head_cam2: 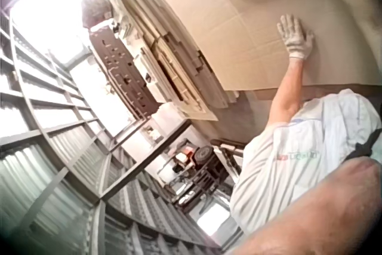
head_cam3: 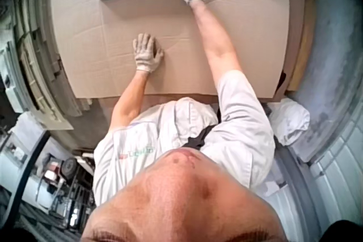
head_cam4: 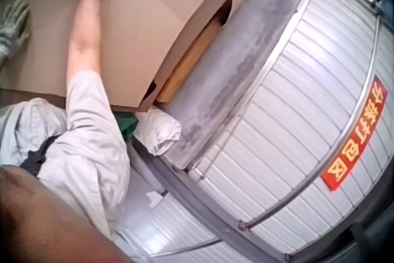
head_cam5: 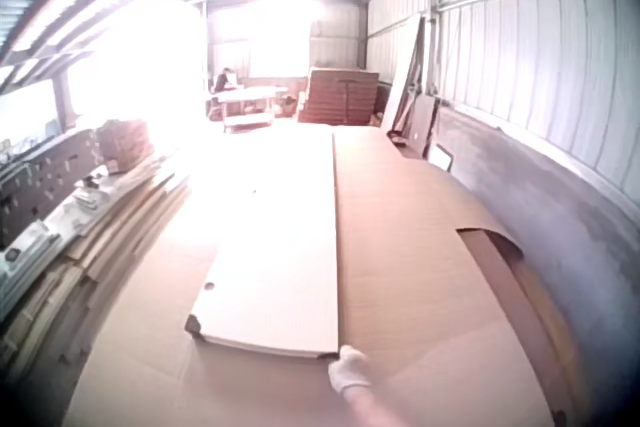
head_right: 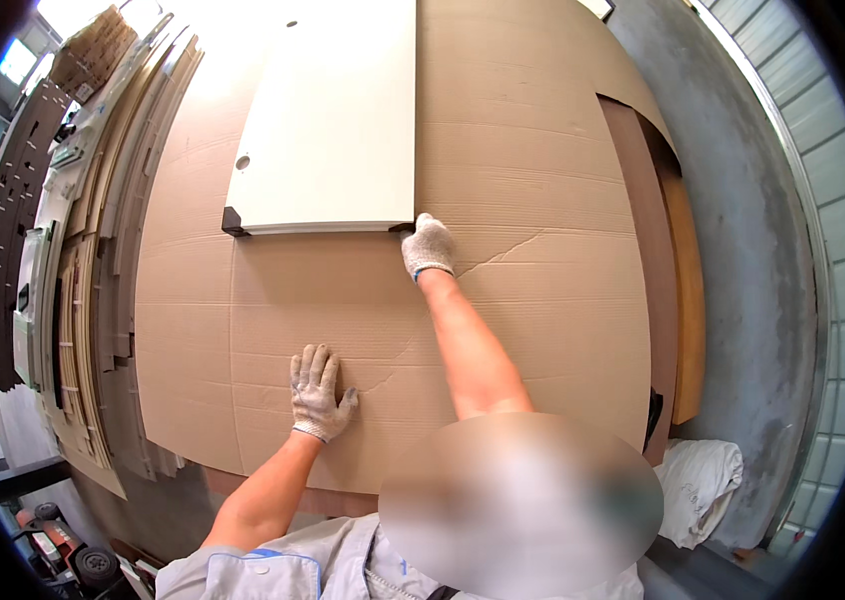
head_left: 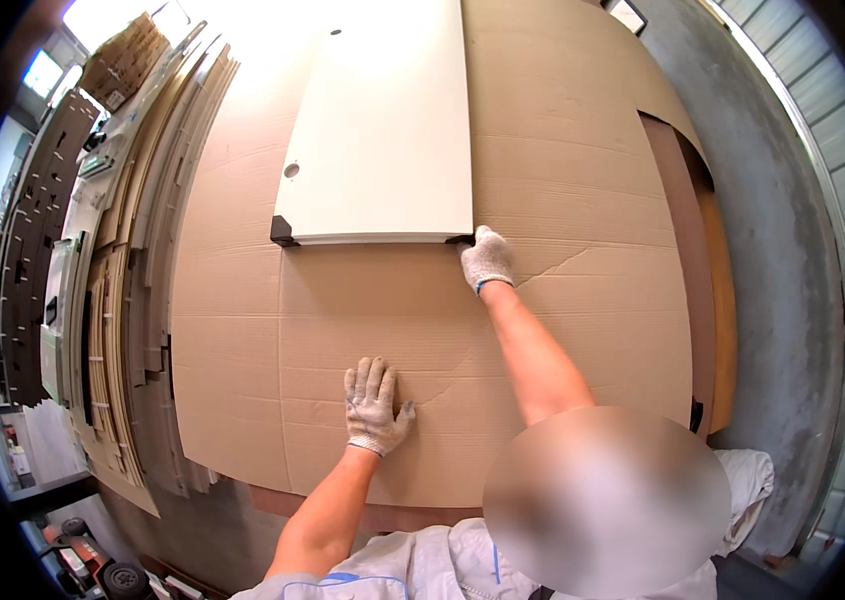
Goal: The person prepares furniture panels for shipping by applying black corner protectors, placing them on large cardboard sheets, and using a utility knife to score or cut the cardboard for folding.
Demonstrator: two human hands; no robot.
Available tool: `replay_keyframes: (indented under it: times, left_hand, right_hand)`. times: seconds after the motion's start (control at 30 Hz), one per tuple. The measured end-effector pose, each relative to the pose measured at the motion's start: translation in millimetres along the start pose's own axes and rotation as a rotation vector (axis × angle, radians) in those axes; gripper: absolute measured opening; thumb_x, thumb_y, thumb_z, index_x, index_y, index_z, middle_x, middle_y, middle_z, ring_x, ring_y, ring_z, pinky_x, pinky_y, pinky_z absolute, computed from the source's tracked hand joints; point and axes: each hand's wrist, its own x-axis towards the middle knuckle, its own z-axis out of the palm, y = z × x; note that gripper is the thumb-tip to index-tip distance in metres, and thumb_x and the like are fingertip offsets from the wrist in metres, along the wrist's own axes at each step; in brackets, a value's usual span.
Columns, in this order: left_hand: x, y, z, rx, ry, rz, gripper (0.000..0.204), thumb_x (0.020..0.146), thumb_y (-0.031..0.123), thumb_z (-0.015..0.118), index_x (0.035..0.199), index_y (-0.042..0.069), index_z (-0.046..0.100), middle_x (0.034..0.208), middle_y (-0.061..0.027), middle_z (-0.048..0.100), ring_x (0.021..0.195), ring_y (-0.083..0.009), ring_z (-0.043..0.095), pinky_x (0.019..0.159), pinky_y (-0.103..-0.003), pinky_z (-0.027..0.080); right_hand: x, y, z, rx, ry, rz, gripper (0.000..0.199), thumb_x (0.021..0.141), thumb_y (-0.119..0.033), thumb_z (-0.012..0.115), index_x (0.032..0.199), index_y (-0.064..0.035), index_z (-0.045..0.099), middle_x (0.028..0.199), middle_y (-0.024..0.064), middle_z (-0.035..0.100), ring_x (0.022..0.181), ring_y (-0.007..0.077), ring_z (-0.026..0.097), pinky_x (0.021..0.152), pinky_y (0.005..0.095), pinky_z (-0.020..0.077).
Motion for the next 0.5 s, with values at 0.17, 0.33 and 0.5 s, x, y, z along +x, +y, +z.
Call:
replay_keyframes:
  times: [0.17, 0.33, 0.5]
  left_hand:
    - [-7.8, -0.6, 12.0, 0.07, 0.022, 0.039, 0.073, 0.079, 0.03, 0.084, 0.142, 0.003, 0.06, 0.158, -0.0219, 0.051, 0.154, -0.0463, 0.039, 0.129, -0.063, 0.024]
    - [-27.6, -14.6, 3.5, 0.108, 0.003, -0.007, 0.067, 0.084, 0.029, 0.079, 0.143, 0.003, 0.059, 0.157, -0.0235, 0.052, 0.153, -0.0477, 0.039, 0.131, -0.062, 0.021]
    - [9.7, 15.3, 13.8, 0.156, 0.005, 0.108, 0.07, 0.09, 0.03, 0.073, 0.151, 0.003, 0.055, 0.161, -0.0226, 0.049, 0.154, -0.0424, 0.041, 0.13, -0.062, 0.024]
  right_hand:
    - [-64.7, 37.1, -14.2, 0.095, 0.0, -0.056, 0.053, 0.085, -0.032, 0.079, 0.126, 0.0008, 0.068, 0.117, 0.0253, 0.073, 0.112, 0.0421, 0.07, 0.098, 0.0509, 0.0571]
    - [-228.2, 131.9, -61.9, 0.222, 0.184, -0.237, 0.052, 0.093, -0.03, 0.079, 0.134, -0.0005, 0.068, 0.124, 0.0217, 0.071, 0.116, 0.0372, 0.068, 0.104, 0.0485, 0.0552]
    - [-405.5, 288.1, -208.7, 0.345, 0.577, 0.422, 0.03, 0.102, -0.022, 0.069, 0.124, -0.0018, 0.071, 0.106, 0.0101, 0.074, 0.091, 0.0246, 0.07, 0.088, 0.0413, 0.0598]
